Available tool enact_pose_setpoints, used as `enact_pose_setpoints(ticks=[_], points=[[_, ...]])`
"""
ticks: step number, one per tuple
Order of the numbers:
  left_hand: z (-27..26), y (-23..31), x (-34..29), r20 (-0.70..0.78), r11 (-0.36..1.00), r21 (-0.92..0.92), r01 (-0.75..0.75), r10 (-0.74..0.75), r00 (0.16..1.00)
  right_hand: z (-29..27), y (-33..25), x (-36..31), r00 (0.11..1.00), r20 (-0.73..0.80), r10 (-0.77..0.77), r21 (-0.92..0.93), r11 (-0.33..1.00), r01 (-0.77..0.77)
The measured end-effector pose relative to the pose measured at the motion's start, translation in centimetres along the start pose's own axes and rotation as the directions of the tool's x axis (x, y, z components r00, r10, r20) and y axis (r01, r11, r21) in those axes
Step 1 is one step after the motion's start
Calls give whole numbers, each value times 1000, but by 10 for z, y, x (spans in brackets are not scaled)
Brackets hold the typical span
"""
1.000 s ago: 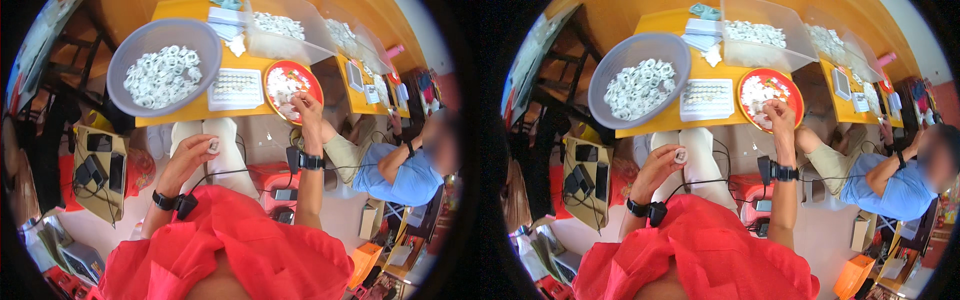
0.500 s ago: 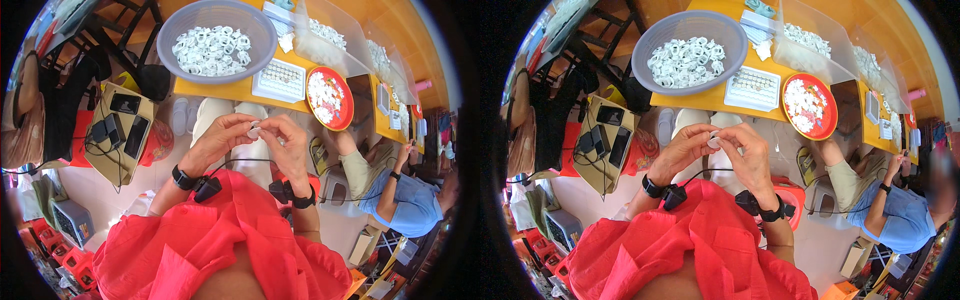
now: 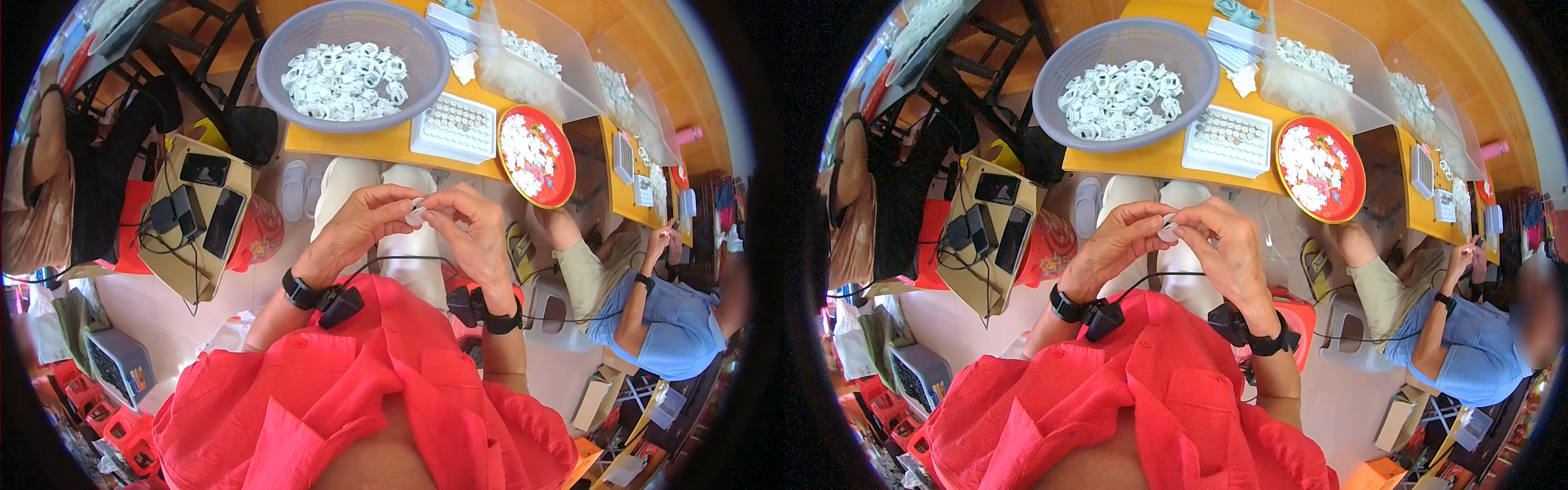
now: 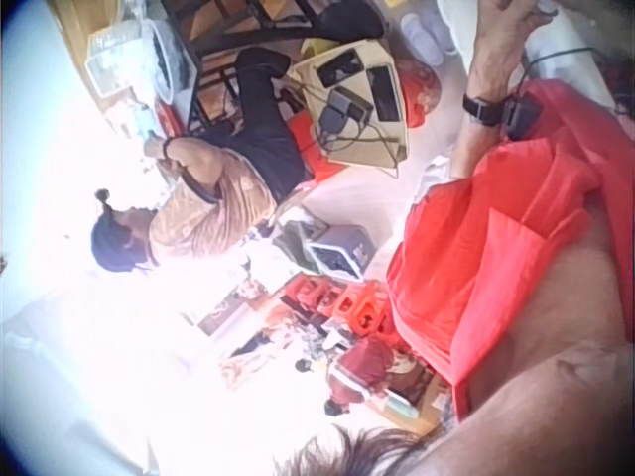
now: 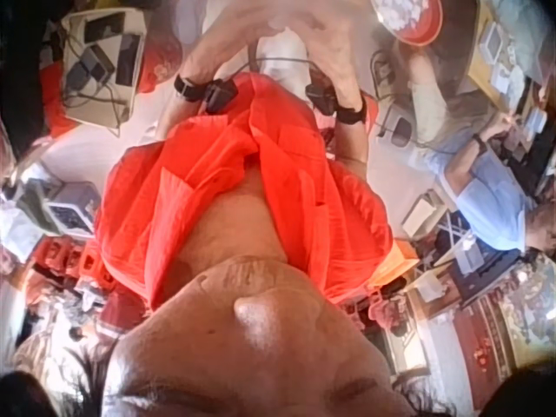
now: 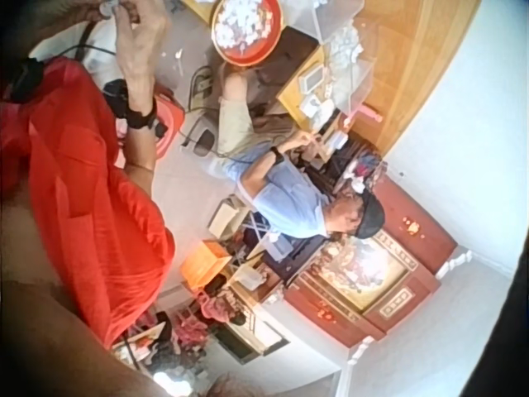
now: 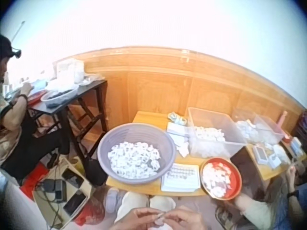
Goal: Manually assembling small white plastic rings and black inserts into a finished component.
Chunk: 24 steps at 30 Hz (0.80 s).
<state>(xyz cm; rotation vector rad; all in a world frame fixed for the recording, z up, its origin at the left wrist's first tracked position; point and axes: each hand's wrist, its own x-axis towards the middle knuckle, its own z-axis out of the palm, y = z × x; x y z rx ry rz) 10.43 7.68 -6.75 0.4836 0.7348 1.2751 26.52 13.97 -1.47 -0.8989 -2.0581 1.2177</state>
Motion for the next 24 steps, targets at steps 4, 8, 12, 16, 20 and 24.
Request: enact_pose_setpoints(ticks=[4,8,12,16,20,24], points=[[1,-1,0,-2,1000,28,-1,1,1000,0,0,0,1000,-3,-22,-31,999,22],[-1,-1,-1,9,999,35,2,-3,1000,3,-3,-2,1000,-22,17,-20,1000,-17],[-1,0,-1,-24,999,49,2,0,1000,13,3,-5,991,-119,-65,-41,997,61],[-2,-1,-1,-24,998,68,-13,14,1000,17,8,-7,983,-155,-98,-41,995,93],[-4,-4,0,-27,998,66,-12,14,1000,23,13,-6,975,-192,-114,-36,993,109],[-1,-3,-1,-50,996,81,-26,30,998,27,14,-8,965,-215,-149,-114,985,127]])
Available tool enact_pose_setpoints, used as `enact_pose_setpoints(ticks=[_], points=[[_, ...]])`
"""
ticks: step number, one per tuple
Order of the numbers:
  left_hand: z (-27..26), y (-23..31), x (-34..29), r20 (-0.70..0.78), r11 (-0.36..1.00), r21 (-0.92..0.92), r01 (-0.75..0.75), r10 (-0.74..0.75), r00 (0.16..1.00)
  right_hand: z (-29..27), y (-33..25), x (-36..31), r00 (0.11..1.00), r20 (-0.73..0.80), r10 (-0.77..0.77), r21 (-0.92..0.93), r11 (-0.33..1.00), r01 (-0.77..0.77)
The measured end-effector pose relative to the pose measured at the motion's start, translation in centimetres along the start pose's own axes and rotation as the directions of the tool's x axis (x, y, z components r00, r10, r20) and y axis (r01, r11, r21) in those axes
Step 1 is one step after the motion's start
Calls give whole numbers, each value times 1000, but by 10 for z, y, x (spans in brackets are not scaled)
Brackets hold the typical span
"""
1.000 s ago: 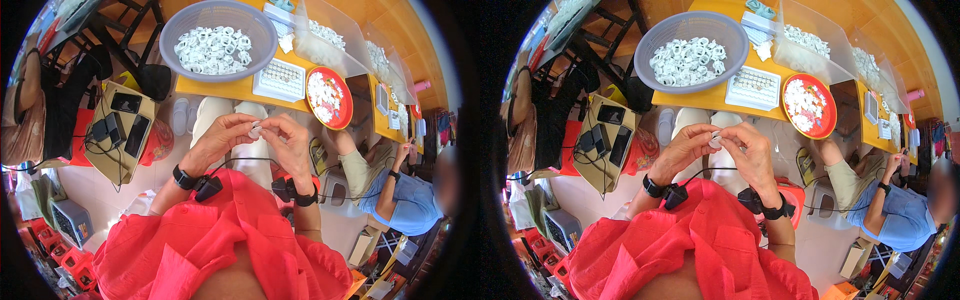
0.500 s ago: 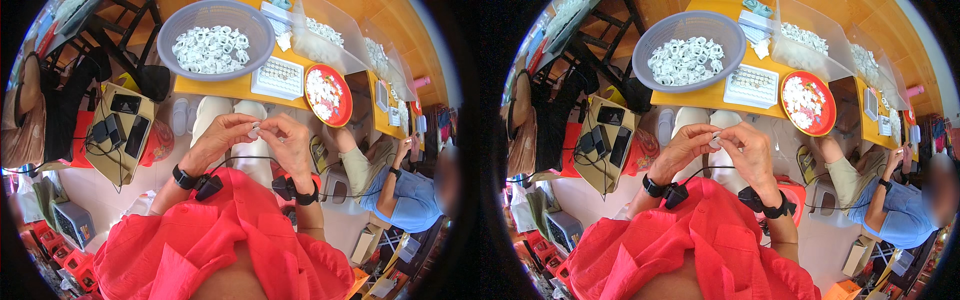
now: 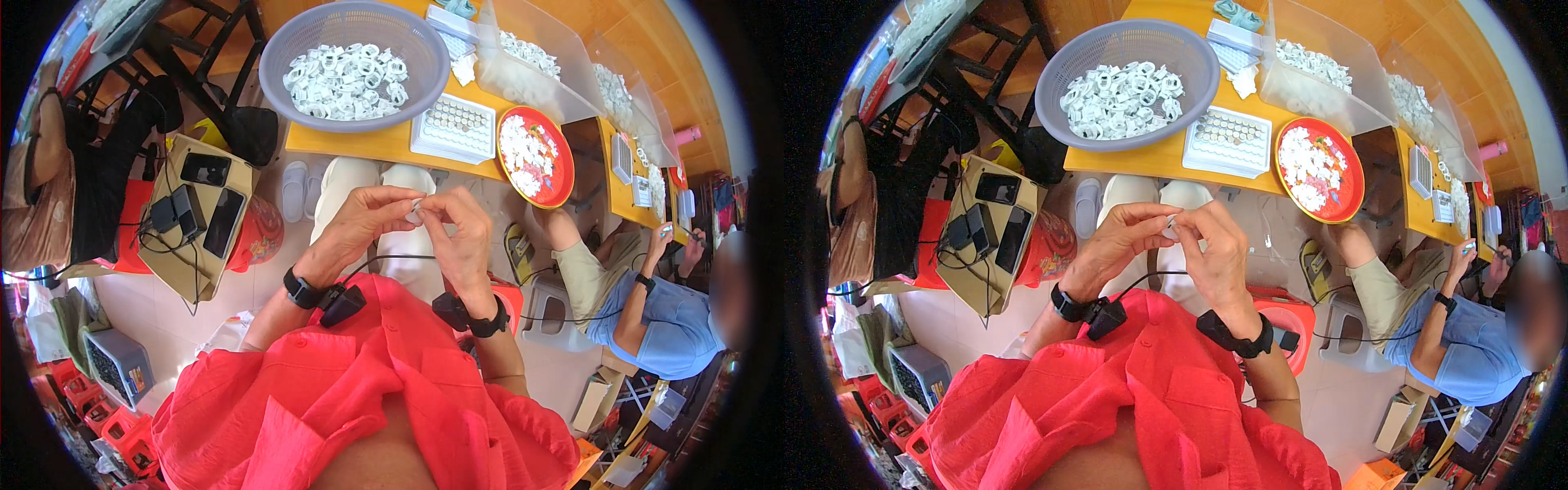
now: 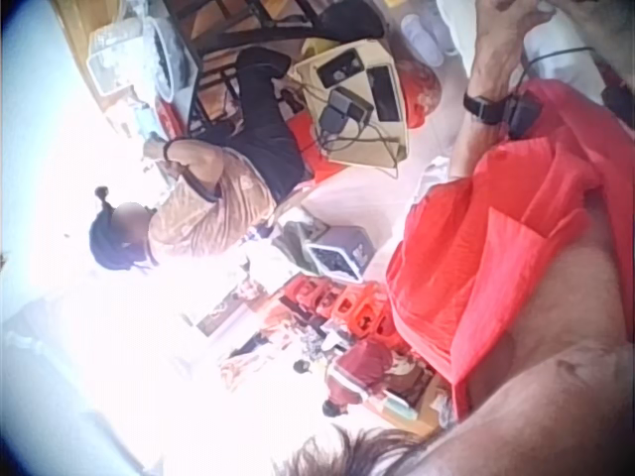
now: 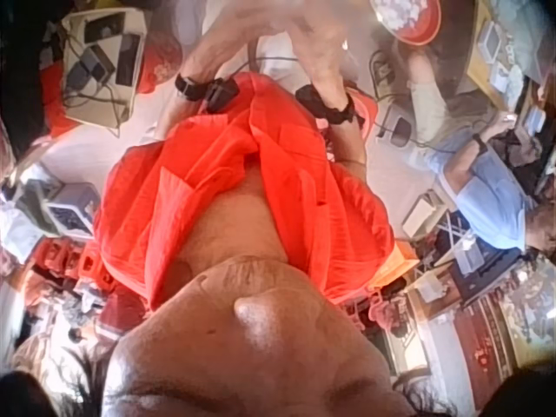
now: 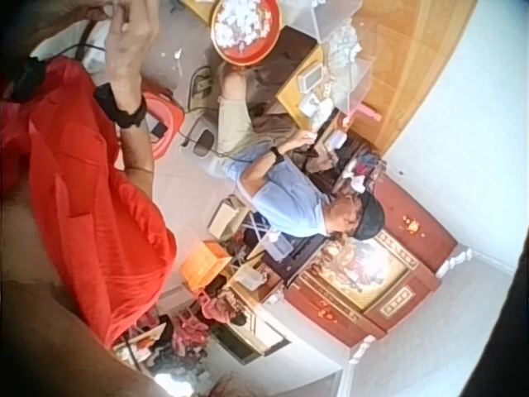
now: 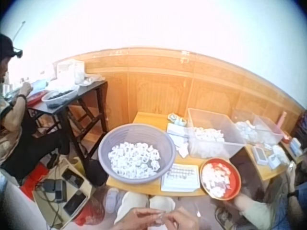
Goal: Manually assembling small white plastic rings and black inserts into a finished component.
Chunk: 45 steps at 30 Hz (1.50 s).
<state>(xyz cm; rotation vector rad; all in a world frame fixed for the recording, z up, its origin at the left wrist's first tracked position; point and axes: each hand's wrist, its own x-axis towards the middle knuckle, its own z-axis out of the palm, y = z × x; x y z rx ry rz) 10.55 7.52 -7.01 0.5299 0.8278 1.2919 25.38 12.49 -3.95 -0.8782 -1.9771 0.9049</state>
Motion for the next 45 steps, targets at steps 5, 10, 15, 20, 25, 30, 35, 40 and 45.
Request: enact_pose_setpoints(ticks=[5,10,15,20,25,30,35,40,45], points=[[4,0,1,-3,976,195,-97,100,995,10,3,-3,996,-84,19,9,1000,-19],[13,3,-1,-53,985,118,-126,133,990,15,17,-11,959,-110,262,461,868,-184],[13,-7,2,-61,986,128,-110,119,991,9,18,-14,901,8,434,535,759,-370],[15,-9,0,-85,984,148,-103,116,990,10,23,-14,882,52,469,570,711,-412],[14,-15,3,-138,967,216,-139,171,976,11,22,-15,883,78,463,559,713,-424],[14,-16,2,-171,958,255,-134,181,969,12,21,-15,881,99,463,583,690,-429],[14,-21,2,-156,930,317,-184,243,957,18,29,-18,880,68,470,580,699,-418],[11,-25,2,-164,881,420,-220,311,936,28,35,-23,903,-28,429,523,776,-353],[10,-27,3,-187,844,479,-241,367,911,34,26,-22,910,-70,408,462,822,-333]])
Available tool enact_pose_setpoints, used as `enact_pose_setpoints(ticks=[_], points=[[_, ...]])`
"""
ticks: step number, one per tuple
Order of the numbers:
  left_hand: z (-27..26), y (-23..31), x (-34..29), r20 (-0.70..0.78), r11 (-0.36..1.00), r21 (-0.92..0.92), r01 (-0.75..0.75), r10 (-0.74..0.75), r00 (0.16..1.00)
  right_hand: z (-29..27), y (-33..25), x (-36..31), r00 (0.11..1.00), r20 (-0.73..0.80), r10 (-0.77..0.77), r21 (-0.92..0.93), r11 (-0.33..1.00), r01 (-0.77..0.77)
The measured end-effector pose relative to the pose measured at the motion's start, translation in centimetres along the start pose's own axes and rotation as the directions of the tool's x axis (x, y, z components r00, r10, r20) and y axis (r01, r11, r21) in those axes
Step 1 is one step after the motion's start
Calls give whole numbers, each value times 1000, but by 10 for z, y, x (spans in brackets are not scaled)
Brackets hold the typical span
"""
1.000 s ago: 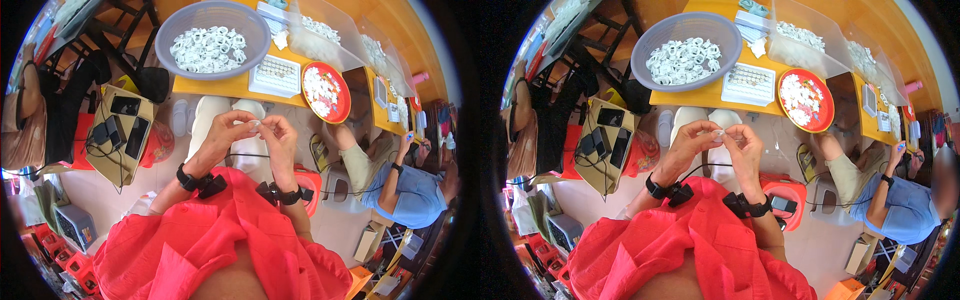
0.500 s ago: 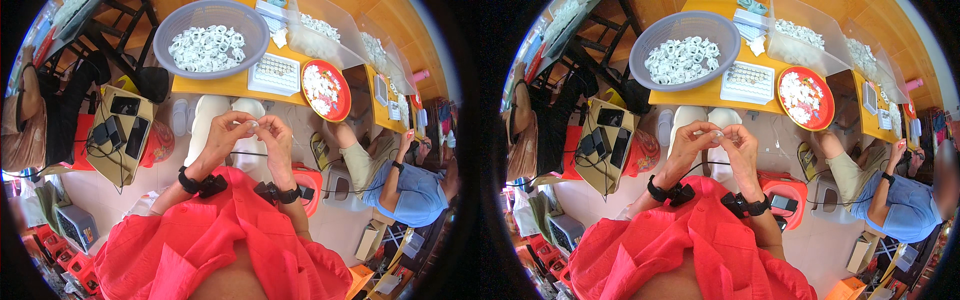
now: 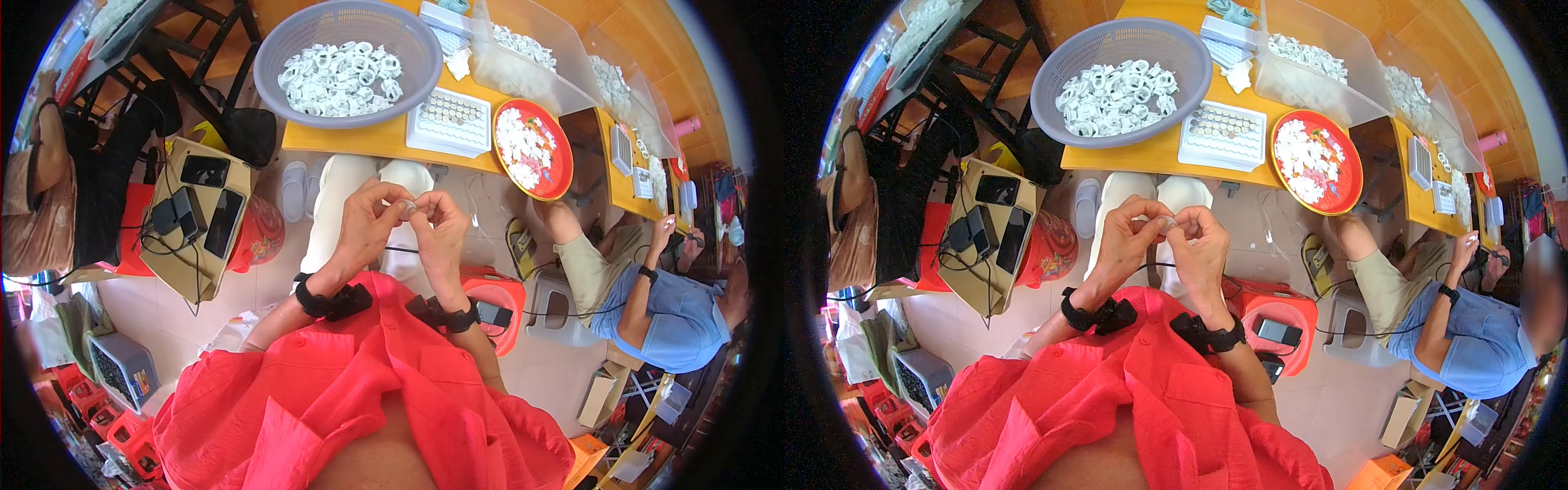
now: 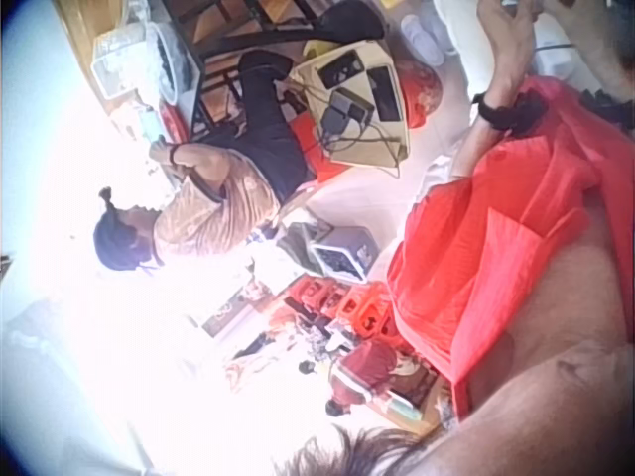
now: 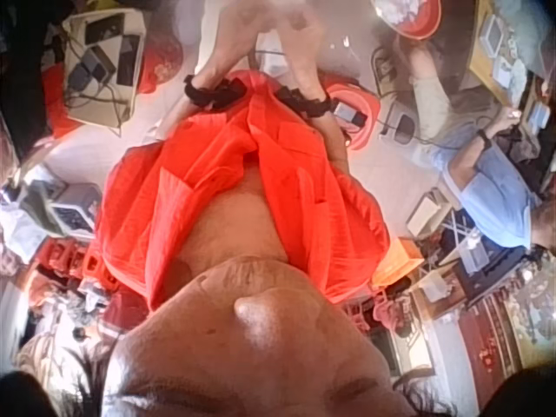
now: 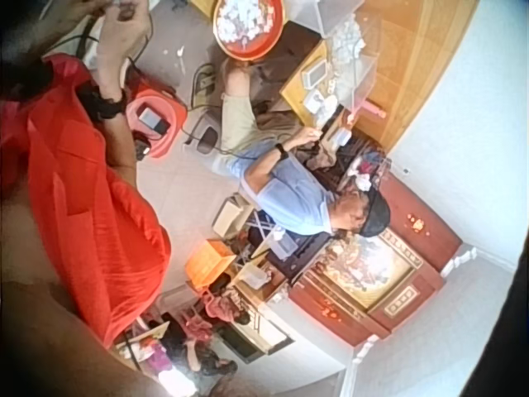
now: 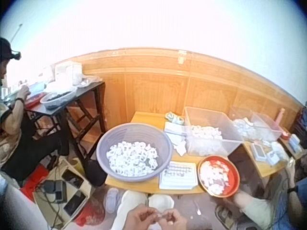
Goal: Manually assembling small white plastic rings and black inserts into a finished component.
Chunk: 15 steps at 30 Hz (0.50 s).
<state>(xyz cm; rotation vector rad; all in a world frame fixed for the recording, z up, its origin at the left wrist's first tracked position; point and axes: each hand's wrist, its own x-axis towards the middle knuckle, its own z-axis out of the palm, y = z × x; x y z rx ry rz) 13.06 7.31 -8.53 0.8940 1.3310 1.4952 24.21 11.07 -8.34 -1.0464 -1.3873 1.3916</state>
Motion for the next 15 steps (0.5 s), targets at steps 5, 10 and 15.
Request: enact_pose_setpoints(ticks=[5,10,15], points=[[-1,6,3,-7,999,38,26,-26,1000,-4,5,-1,999,-14,-45,13,999,45],[-3,8,2,65,994,113,-13,5,998,-10,-1,1,999,-8,43,111,993,-42],[-2,15,3,130,924,336,-185,149,980,-14,-3,3,994,-32,-101,-178,980,94]])
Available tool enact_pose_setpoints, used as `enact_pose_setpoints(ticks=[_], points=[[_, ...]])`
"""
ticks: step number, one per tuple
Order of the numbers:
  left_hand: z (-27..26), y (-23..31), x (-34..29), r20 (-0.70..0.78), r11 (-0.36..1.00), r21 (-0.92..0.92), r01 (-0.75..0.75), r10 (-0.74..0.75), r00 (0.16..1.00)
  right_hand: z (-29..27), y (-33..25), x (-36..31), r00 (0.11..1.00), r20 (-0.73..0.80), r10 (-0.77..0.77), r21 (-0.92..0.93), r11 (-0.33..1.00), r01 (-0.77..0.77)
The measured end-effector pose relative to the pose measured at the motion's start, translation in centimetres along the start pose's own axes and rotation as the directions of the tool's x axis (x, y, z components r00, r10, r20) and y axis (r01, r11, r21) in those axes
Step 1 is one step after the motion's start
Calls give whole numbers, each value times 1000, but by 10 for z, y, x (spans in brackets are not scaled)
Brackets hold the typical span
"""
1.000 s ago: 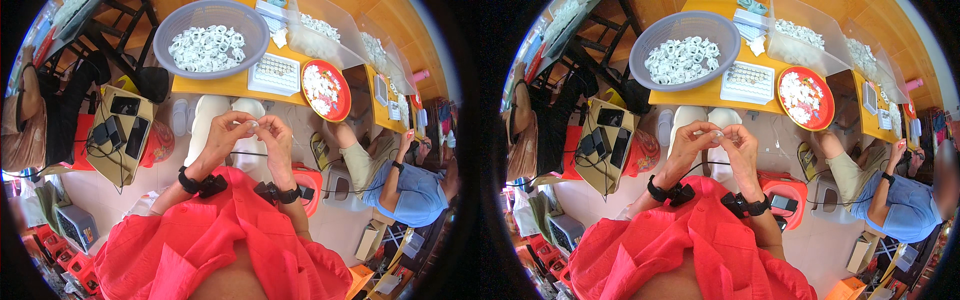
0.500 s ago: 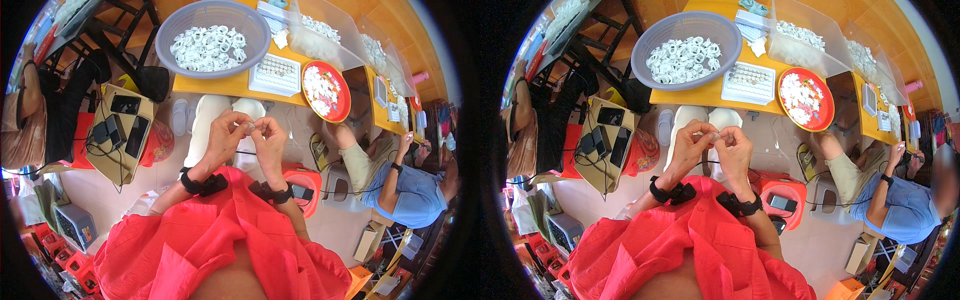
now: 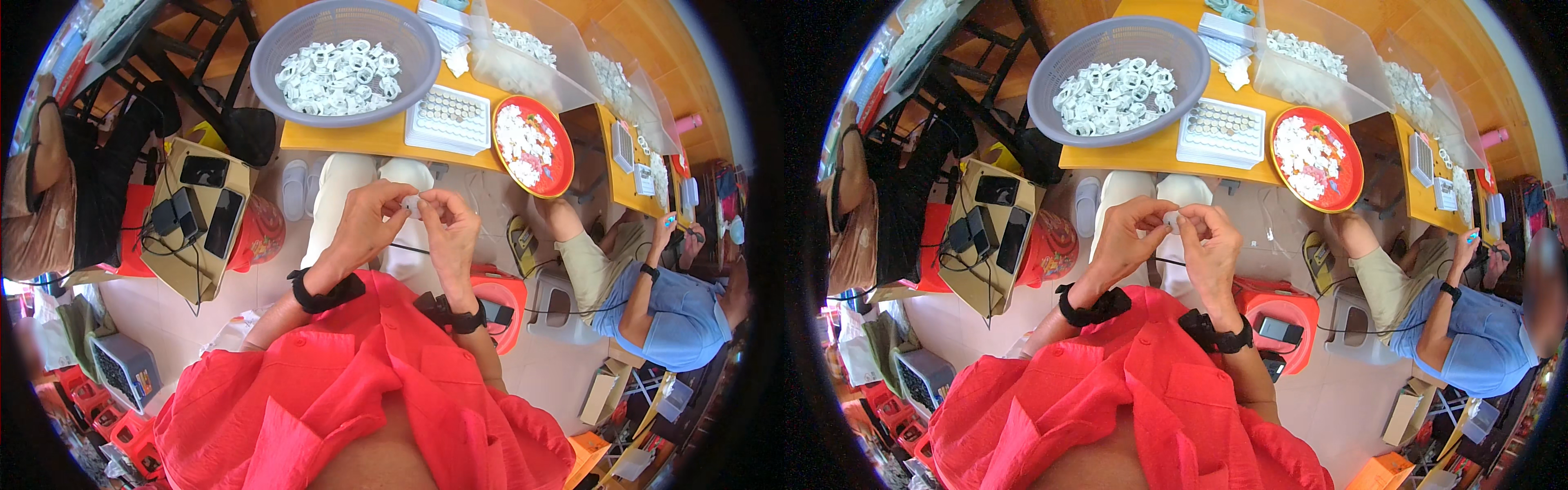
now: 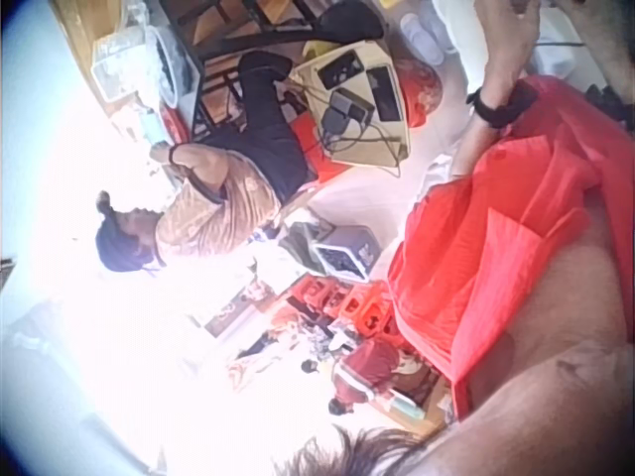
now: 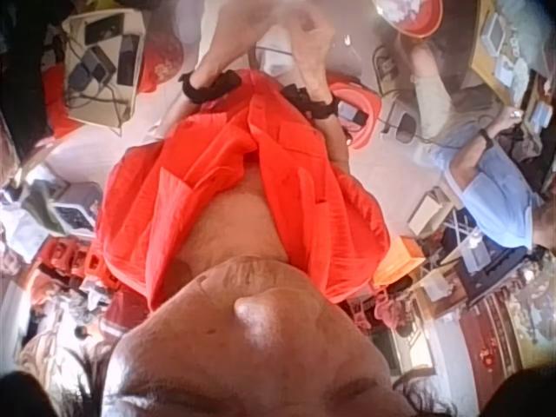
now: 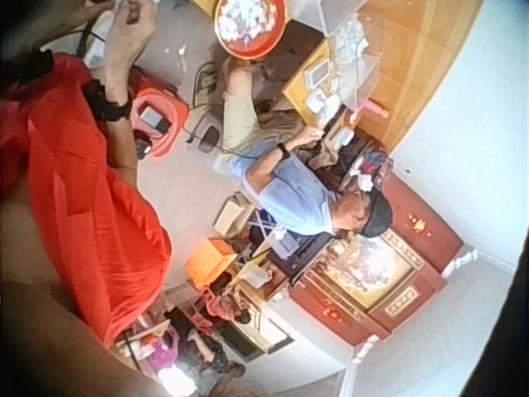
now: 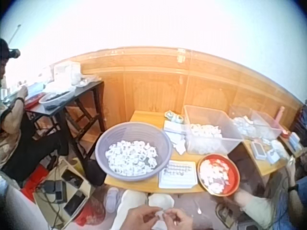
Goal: Manually assembling small white plastic rings and black inserts into a finished component.
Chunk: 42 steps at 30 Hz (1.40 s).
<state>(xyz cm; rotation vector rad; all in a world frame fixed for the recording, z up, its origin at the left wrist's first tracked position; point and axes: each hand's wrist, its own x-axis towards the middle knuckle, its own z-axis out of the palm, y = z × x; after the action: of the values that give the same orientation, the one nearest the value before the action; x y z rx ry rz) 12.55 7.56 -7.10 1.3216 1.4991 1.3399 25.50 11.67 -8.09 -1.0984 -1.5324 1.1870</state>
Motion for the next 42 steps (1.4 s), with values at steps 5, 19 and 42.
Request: enact_pose_setpoints(ticks=[5,19,42], points=[[-3,-5,0,39,982,161,-100,95,995,0,2,-1,1000,7,-19,-52,998,19],[2,-18,9,235,814,471,-339,255,938,-5,2,2,999,36,16,-242,970,-7],[1,-10,13,21,789,-538,297,-340,940,13,13,3,997,-66,49,90,995,-43]])
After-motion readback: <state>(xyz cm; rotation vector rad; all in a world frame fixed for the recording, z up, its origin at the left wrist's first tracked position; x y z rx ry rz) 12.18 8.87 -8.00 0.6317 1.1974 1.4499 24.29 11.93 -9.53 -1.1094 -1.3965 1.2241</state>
